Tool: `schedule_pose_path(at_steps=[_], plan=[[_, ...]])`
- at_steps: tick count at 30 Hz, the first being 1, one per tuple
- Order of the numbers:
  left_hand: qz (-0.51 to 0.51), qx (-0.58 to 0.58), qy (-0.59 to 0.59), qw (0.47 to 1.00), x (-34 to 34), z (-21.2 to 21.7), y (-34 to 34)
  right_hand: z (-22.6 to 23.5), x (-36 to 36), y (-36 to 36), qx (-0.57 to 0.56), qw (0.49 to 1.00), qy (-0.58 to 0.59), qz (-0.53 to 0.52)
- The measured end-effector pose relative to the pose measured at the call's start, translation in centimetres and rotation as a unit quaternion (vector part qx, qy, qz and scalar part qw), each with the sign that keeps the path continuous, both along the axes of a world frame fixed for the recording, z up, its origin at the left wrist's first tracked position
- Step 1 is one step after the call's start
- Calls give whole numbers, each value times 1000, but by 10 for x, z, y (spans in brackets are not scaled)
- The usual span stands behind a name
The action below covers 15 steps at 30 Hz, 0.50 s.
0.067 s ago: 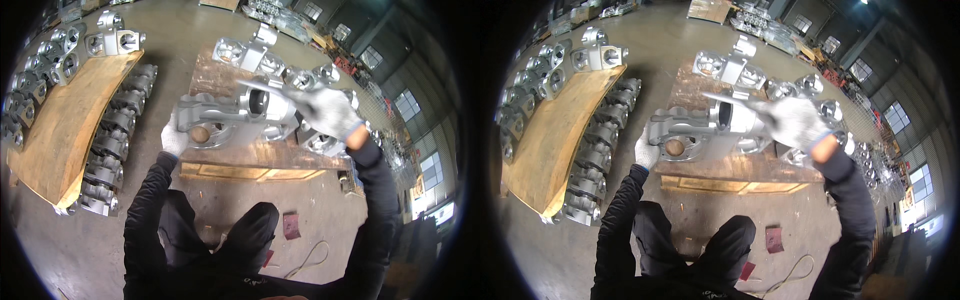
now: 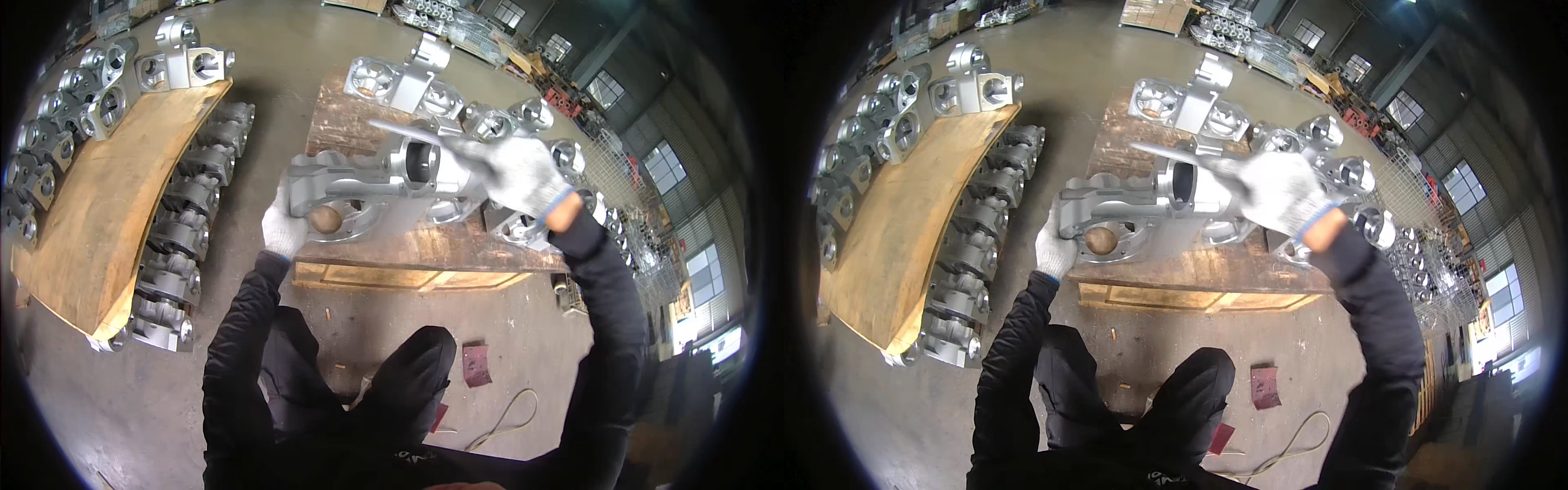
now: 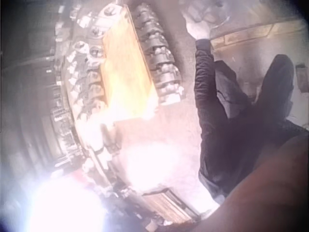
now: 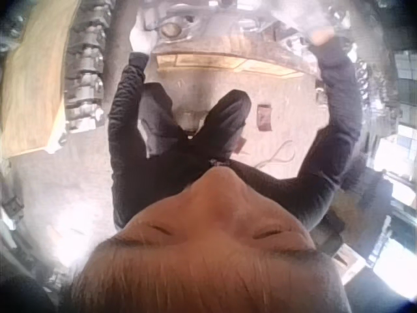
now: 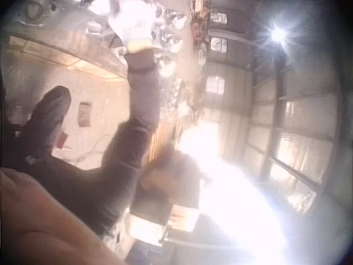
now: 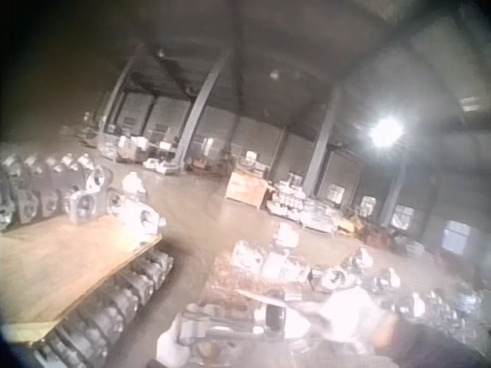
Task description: The person uses a metal file to deburr the edges and surfaces of a large cast metal part. They repeatedly reposition the part on a wooden workbench, file different edges and recessed areas, and rotate the part to access all sides.
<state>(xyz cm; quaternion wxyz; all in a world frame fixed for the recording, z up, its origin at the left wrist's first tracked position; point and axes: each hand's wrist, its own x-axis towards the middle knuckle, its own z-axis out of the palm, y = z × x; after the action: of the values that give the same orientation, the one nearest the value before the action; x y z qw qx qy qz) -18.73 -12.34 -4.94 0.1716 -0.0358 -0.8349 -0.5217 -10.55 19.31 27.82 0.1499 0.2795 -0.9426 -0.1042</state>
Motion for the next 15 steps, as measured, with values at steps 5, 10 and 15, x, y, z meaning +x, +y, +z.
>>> schedule_pose_path(at_steps=[5,10,15], plan=[[13,13,64,998,19,11,2,11,12,-2,194,968,150,45],[-12,24,25,999,13,8,-5,-2,3,0,189,957,202,88],[-69,65,66,993,-3,2,-16,8,18,-16,212,962,173,-5]])
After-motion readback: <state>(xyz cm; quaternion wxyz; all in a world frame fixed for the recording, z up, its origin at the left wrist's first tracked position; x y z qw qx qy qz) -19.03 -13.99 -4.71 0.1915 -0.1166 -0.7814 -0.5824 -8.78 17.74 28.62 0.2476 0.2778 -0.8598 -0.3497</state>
